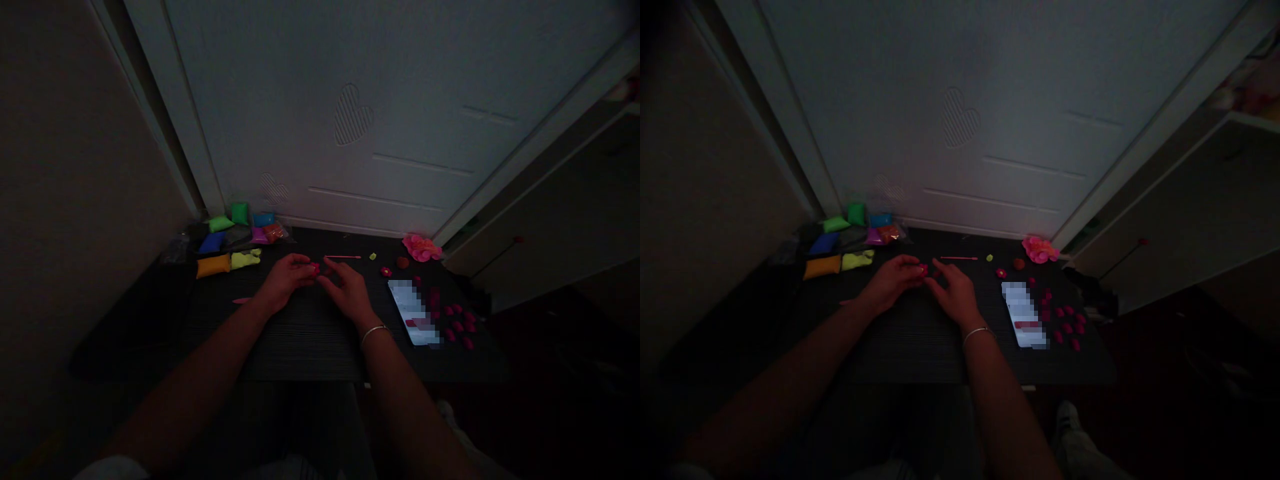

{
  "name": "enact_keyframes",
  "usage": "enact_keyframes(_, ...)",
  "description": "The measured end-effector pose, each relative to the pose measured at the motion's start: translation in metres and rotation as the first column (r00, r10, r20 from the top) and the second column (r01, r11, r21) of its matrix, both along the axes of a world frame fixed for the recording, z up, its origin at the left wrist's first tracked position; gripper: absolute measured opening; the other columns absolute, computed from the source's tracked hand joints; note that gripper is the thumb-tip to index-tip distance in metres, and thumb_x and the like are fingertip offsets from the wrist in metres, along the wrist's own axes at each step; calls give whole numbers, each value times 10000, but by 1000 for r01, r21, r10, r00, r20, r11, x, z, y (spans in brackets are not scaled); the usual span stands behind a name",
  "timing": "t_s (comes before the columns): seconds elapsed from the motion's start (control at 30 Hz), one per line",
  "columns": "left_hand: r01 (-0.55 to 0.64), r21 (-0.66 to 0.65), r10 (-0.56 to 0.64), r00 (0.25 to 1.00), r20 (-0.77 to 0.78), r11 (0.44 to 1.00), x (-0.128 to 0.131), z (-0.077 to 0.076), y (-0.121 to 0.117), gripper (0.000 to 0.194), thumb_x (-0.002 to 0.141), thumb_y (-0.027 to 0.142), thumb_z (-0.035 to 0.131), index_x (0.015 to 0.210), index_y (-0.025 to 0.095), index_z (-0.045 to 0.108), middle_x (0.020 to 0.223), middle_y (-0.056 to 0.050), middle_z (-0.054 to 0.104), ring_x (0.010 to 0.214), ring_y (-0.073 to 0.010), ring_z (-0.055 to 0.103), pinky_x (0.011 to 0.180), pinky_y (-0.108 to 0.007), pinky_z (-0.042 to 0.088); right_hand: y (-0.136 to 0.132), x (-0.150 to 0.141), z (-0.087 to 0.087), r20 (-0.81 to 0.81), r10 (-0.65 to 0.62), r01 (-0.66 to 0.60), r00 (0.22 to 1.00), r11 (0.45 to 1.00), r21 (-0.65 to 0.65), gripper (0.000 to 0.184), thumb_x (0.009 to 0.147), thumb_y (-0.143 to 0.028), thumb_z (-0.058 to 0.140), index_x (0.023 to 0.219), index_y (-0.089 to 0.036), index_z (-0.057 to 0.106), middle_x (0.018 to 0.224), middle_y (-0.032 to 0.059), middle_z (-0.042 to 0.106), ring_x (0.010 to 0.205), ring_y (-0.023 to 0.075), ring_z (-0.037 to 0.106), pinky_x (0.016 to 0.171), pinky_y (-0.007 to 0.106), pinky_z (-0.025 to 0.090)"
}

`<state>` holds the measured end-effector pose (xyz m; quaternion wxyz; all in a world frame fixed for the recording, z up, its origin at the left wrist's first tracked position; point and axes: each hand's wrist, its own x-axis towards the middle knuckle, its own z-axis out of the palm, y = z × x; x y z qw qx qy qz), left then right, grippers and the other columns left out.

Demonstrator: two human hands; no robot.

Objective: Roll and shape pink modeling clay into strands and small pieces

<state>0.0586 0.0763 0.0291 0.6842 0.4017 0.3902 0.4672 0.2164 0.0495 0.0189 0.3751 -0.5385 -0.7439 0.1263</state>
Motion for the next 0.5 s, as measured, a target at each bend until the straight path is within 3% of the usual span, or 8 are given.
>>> enact_keyframes(0.17, 38, -4, -38, 999, -13, 999, -1, 0, -1, 304, 635, 150, 693, 871, 148, 501, 780, -25, 635, 688, -115, 610, 660, -286, 495, 1, -1, -2, -102, -20, 20, 995, 1000, -9, 247, 825, -315, 499, 1017, -246, 638, 865, 24, 668, 727, 135, 601, 672, 255, 471)
enact_keyframes(0.5, 56, -4, -56, 998, -28, 998, 2, -2, -2, 297, 622, 138, 697, 856, 146, 515, 764, -14, 627, 628, -90, 590, 631, -258, 476, 1, -4, -2, -200, 47, -47, 979, 999, 5, 183, 802, -276, 542, 937, -265, 666, 893, 3, 691, 822, 143, 628, 754, 269, 482)
